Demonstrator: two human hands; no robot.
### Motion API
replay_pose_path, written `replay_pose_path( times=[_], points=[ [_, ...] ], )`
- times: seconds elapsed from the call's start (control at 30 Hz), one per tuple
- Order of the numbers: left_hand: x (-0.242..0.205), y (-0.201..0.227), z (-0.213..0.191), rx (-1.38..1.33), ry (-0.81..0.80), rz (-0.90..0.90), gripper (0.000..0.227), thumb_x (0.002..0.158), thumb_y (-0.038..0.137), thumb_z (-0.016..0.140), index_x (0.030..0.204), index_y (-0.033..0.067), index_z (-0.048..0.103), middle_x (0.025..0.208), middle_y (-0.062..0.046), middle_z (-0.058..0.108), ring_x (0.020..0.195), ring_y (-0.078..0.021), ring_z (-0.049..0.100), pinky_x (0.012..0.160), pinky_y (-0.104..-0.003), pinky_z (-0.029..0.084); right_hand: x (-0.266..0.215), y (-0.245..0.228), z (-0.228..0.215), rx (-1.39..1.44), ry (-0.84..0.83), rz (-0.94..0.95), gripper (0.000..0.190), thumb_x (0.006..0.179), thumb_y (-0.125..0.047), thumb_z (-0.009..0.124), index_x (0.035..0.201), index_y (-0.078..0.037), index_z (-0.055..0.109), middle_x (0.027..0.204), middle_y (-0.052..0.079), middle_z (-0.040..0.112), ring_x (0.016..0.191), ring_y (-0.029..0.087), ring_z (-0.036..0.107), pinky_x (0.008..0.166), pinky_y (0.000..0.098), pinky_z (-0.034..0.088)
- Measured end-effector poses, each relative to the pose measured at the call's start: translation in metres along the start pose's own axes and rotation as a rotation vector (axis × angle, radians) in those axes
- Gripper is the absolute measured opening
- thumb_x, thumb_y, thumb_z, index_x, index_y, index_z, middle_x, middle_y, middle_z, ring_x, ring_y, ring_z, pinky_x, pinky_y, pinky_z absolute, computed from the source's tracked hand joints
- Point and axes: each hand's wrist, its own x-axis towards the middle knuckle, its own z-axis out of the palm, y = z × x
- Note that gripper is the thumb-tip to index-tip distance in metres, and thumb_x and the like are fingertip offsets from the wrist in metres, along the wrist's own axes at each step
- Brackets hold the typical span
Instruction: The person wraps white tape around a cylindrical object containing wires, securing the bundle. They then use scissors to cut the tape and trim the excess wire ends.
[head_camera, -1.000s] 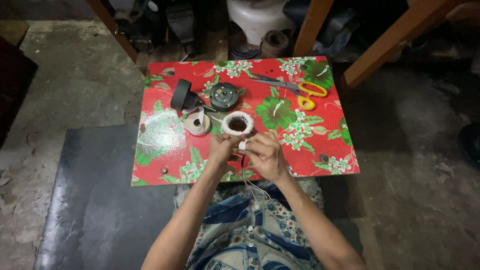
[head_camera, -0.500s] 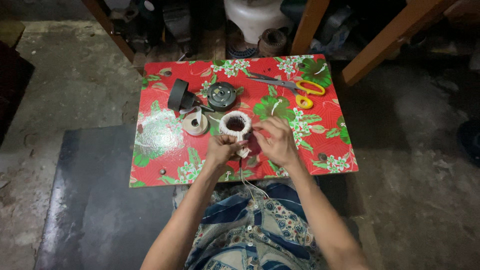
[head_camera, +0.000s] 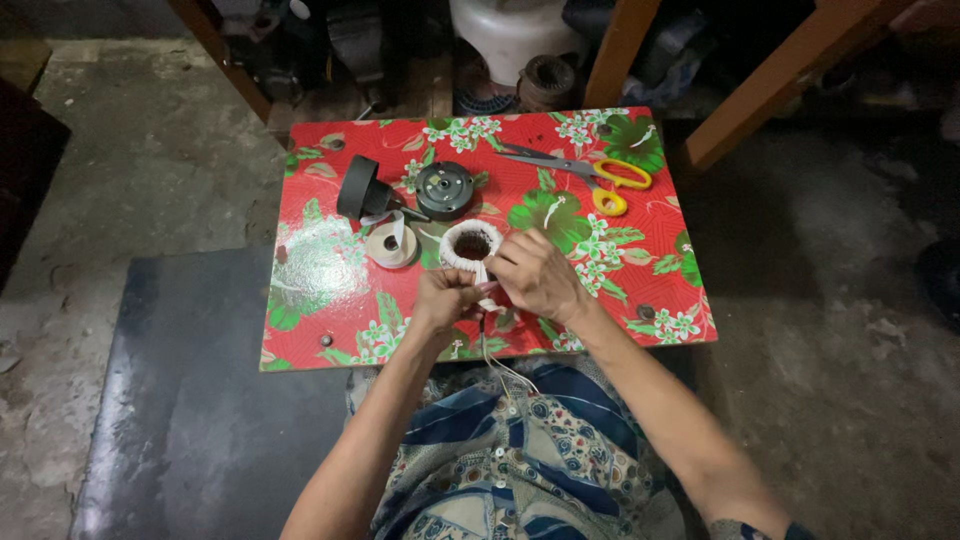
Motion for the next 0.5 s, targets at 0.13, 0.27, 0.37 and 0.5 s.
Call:
replay_pose_path(
  times=[0.13, 0.27, 0.37, 0.5],
  points=[
    [-0.008, 0.007, -0.001, 0.005, -0.022, -0.016, 0.008, 0.086, -0.007, 0.074, 0.081, -0.001, 0.071, 0.073, -0.011, 0.073, 0.054, -0.0137, 0.065, 0.047, -0.026, 0.052, -0.001, 0.001, 0.006, 0.095, 0.041, 0.082, 0.015, 0.083, -0.009, 0.072, 0.096, -0.004, 0.067, 0.087, 0.01, 0.063, 0.087, 0.03, 0.063, 0.081, 0.0421, 0.048],
    [-0.011, 0.014, -0.001, -0.034, -0.046, 0.051, 0.009, 0.082, -0.009, 0.072, 0.08, -0.0025, 0.068, 0.073, -0.013, 0.072, 0.051, -0.0158, 0.065, 0.047, -0.028, 0.054, -0.013, 0.001, 0.023, 0.383, 0.182, 0.338, 0.01, 0.086, -0.007, 0.071, 0.093, -0.002, 0.067, 0.085, 0.01, 0.066, 0.078, 0.024, 0.067, 0.071, 0.0355, 0.052],
    [-0.012, 0.018, 0.001, -0.062, 0.001, -0.002, 0.013, 0.078, -0.008, 0.073, 0.084, 0.0029, 0.068, 0.076, -0.012, 0.076, 0.057, -0.0151, 0.071, 0.048, -0.028, 0.056, -0.023, 0.004, 0.044, 0.653, 0.243, 0.546, 0.004, 0.09, -0.003, 0.069, 0.092, -0.001, 0.066, 0.083, 0.007, 0.069, 0.077, 0.015, 0.065, 0.07, 0.0289, 0.053],
    [-0.017, 0.018, 0.004, -0.006, -0.028, 0.003, 0.009, 0.081, -0.005, 0.078, 0.086, -0.0023, 0.072, 0.077, -0.01, 0.074, 0.058, -0.0133, 0.069, 0.049, -0.026, 0.054, -0.036, 0.015, 0.074, 1.016, 0.354, 0.822, 0.003, 0.09, -0.002, 0.068, 0.088, 0.0, 0.069, 0.077, 0.004, 0.07, 0.068, 0.009, 0.064, 0.063, 0.0251, 0.051]
  ],
)
